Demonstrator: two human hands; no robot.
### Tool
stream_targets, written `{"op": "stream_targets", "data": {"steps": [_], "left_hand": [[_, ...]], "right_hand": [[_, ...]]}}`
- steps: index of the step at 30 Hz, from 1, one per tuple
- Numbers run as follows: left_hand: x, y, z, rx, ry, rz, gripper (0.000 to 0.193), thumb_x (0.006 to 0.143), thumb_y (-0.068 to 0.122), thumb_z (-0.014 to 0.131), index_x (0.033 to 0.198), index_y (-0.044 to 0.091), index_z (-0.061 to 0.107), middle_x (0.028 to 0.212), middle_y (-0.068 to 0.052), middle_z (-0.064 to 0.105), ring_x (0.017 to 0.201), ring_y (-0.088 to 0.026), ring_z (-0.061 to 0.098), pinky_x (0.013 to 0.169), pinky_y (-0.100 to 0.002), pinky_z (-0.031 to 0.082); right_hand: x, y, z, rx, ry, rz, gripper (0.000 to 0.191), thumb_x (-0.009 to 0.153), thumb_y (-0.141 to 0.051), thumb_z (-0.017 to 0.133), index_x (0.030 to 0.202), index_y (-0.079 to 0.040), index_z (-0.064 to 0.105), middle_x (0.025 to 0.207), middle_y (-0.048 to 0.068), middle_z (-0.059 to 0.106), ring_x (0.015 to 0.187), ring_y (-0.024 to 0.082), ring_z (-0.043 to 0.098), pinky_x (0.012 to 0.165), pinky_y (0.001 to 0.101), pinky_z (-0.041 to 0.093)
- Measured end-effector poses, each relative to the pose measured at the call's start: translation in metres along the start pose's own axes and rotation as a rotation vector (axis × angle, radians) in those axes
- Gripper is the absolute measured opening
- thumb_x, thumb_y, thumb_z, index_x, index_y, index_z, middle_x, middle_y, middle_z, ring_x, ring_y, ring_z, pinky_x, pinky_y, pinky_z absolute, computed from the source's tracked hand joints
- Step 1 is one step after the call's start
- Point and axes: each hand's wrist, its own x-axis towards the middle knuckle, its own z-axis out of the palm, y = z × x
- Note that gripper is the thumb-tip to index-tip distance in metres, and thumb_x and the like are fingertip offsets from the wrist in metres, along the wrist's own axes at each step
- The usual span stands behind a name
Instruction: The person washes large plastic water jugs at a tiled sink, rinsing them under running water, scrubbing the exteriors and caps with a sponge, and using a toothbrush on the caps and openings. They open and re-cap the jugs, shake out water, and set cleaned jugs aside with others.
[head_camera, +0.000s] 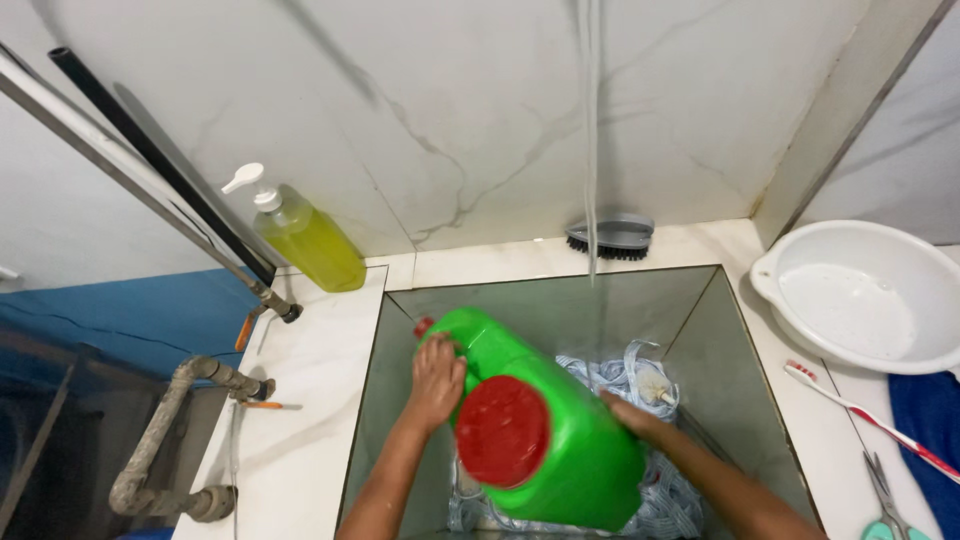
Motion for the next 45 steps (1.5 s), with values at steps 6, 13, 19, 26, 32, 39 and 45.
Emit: {"op": "stream_targets", "data": {"steps": [6,13,19,26,32,39,45], "left_hand": [[0.009,-0.007,0.018,-0.535,-0.450,-0.607,0.082,0.091,0.028,0.061,0.158,0.004,0.019,0.143,-0.029,0.053,0.132,-0.041,0.056,0.111,-0.042,0.044],[0.002,0.030,0.001,-0.447,-0.412,-0.570,0.069,0.089,0.023,0.066,0.150,0.006,0.039,0.120,-0.031,0.067,0.115,-0.045,0.066,0.097,-0.047,0.051],[0.008,0.055,-0.010,-0.448,-0.365,-0.483,0.061,0.092,0.027,0.065,0.144,0.005,0.044,0.114,-0.033,0.068,0.110,-0.047,0.067,0.092,-0.051,0.052],[0.003,0.080,-0.041,-0.351,-0.461,-0.367,0.061,0.098,0.045,0.060,0.143,0.006,0.047,0.115,-0.030,0.069,0.107,-0.047,0.067,0.089,-0.052,0.052],[0.000,0.063,-0.030,-0.321,-0.527,-0.633,0.063,0.097,0.049,0.053,0.148,0.013,0.045,0.101,-0.027,0.074,0.096,-0.041,0.074,0.089,-0.048,0.055],[0.003,0.014,0.003,-0.386,-0.284,-0.846,0.054,0.099,0.046,0.053,0.137,0.008,0.055,0.098,-0.028,0.074,0.083,-0.043,0.076,0.079,-0.050,0.058],[-0.010,0.027,0.009,-0.322,-0.268,-0.844,0.056,0.099,0.046,0.051,0.139,0.007,0.051,0.096,-0.033,0.071,0.091,-0.050,0.070,0.081,-0.054,0.054]], "right_hand": [[0.048,-0.115,0.108,-0.812,0.879,-0.938,0.060,0.111,-0.034,0.039,0.156,0.007,0.035,0.156,0.032,0.036,0.148,0.049,0.027,0.122,0.0535,0.023],[0.029,-0.208,0.081,-0.697,0.833,-0.967,0.029,0.098,-0.025,0.049,0.094,-0.006,0.071,0.103,0.018,0.070,0.097,0.039,0.059,0.090,0.0524,0.046],[0.030,-0.195,0.077,-1.056,0.833,-0.925,0.031,0.098,-0.028,0.051,0.085,-0.007,0.069,0.084,0.016,0.067,0.093,0.036,0.061,0.096,0.0523,0.047],[0.070,-0.153,-0.025,-0.145,0.194,-0.421,0.037,0.105,-0.038,0.045,0.120,-0.009,0.062,0.124,0.014,0.064,0.117,0.027,0.061,0.103,0.0407,0.049],[0.037,-0.049,-0.021,0.103,0.414,-0.013,0.048,0.107,-0.038,0.043,0.143,-0.006,0.043,0.149,0.018,0.047,0.135,0.030,0.045,0.110,0.0412,0.038],[-0.001,-0.045,0.135,-0.128,0.715,-0.592,0.064,0.108,-0.028,0.040,0.160,0.000,0.016,0.164,0.028,0.021,0.153,0.041,0.015,0.122,0.0493,0.015],[0.051,-0.068,0.041,-0.354,0.914,-0.478,0.054,0.109,-0.041,0.035,0.145,-0.002,0.044,0.136,0.028,0.052,0.126,0.043,0.047,0.107,0.0528,0.037]]}}
